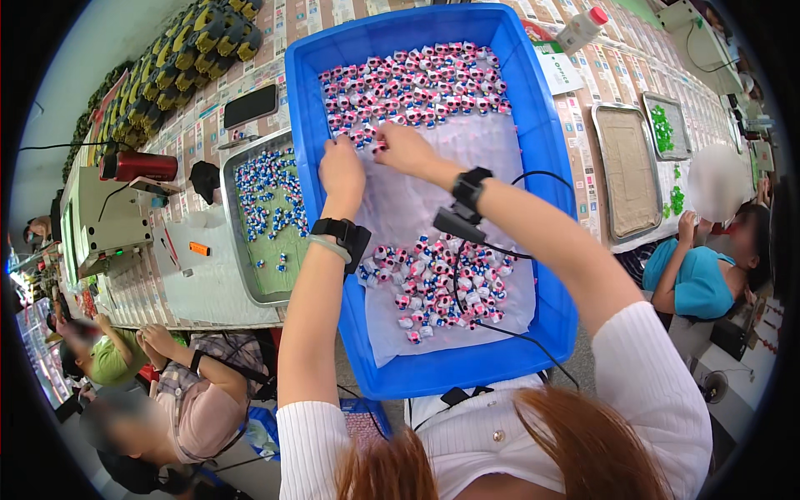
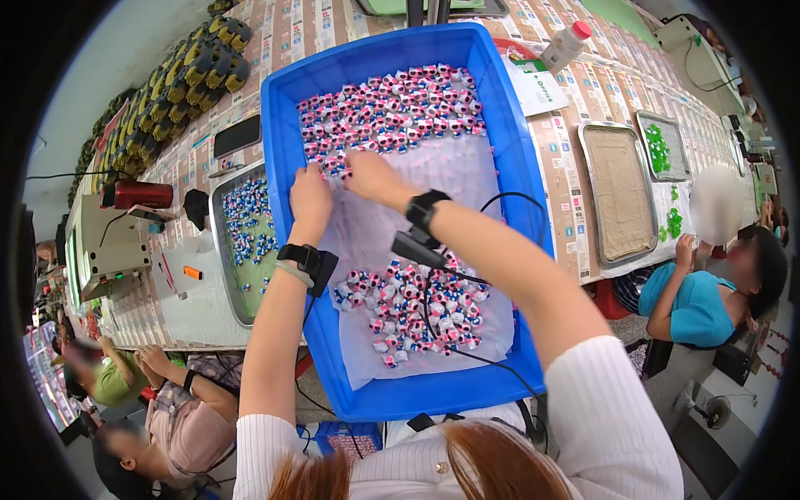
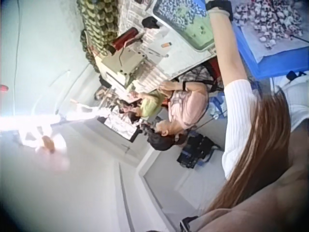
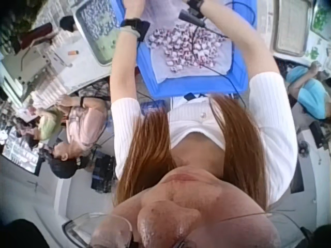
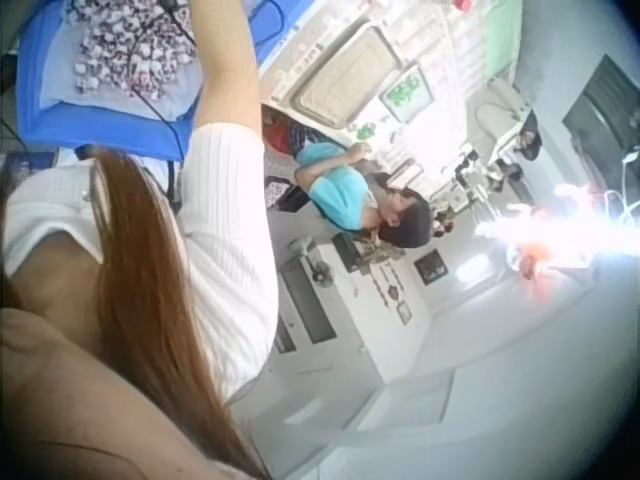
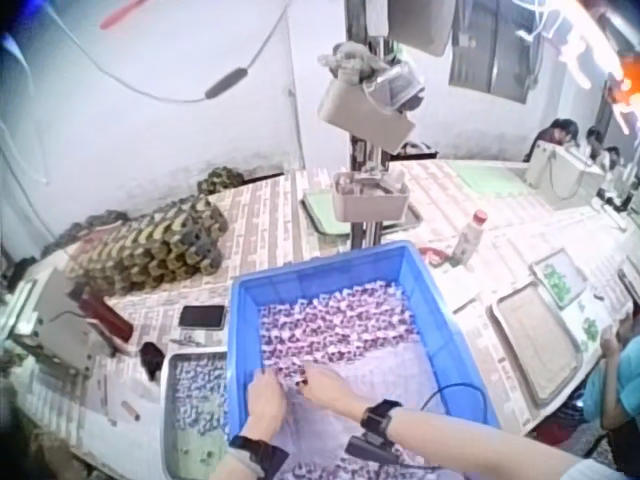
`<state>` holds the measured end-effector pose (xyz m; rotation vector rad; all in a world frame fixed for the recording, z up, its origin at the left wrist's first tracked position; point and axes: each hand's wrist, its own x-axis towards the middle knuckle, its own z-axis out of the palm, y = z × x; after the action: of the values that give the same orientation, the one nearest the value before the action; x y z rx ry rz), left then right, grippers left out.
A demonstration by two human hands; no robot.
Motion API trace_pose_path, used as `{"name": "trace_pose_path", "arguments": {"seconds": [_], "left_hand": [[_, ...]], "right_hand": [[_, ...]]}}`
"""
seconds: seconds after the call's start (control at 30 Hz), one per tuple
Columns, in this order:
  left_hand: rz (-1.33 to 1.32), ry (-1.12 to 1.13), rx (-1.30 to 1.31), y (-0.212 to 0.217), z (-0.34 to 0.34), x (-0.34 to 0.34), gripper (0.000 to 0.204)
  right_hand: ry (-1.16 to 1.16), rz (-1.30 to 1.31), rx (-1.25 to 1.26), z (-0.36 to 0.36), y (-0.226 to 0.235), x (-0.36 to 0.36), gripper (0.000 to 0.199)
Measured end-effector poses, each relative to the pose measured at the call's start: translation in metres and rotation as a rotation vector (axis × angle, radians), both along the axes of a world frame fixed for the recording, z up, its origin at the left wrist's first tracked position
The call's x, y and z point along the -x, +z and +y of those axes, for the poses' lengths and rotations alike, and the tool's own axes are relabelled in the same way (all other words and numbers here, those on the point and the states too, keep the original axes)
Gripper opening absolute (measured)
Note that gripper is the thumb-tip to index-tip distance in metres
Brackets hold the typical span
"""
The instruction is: Sort small colorful toy parts into organized patterns within a blue plastic bin.
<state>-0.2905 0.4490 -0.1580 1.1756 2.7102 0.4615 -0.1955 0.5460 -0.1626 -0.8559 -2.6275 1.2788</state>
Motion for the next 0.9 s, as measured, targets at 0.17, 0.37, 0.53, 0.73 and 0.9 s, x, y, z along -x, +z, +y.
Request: {"name": "trace_pose_path", "arguments": {"seconds": [0.17,0.37,0.53,0.73,0.9], "left_hand": [[0.027,-0.033,0.134,-0.008,0.005,0.016,0.016],[-0.160,-0.273,0.154,0.009,-0.035,-0.006,0.015],[-0.502,-0.414,0.610,0.005,-0.087,-0.058,0.025],[-0.413,-0.277,0.477,0.004,-0.093,-0.064,0.026],[-1.066,-0.018,-0.148,0.005,-0.091,-0.053,0.027]], "right_hand": [[-0.025,0.029,-0.264,-0.032,-0.031,0.040,0.025],[0.198,-0.054,-0.248,-0.029,-0.011,-0.007,0.023],[0.621,-0.631,-0.066,-0.076,0.016,-0.069,0.021],[0.524,-0.362,-0.043,-0.071,-0.011,-0.086,0.015],[0.440,-0.259,0.099,-0.052,0.000,-0.094,0.020]]}}
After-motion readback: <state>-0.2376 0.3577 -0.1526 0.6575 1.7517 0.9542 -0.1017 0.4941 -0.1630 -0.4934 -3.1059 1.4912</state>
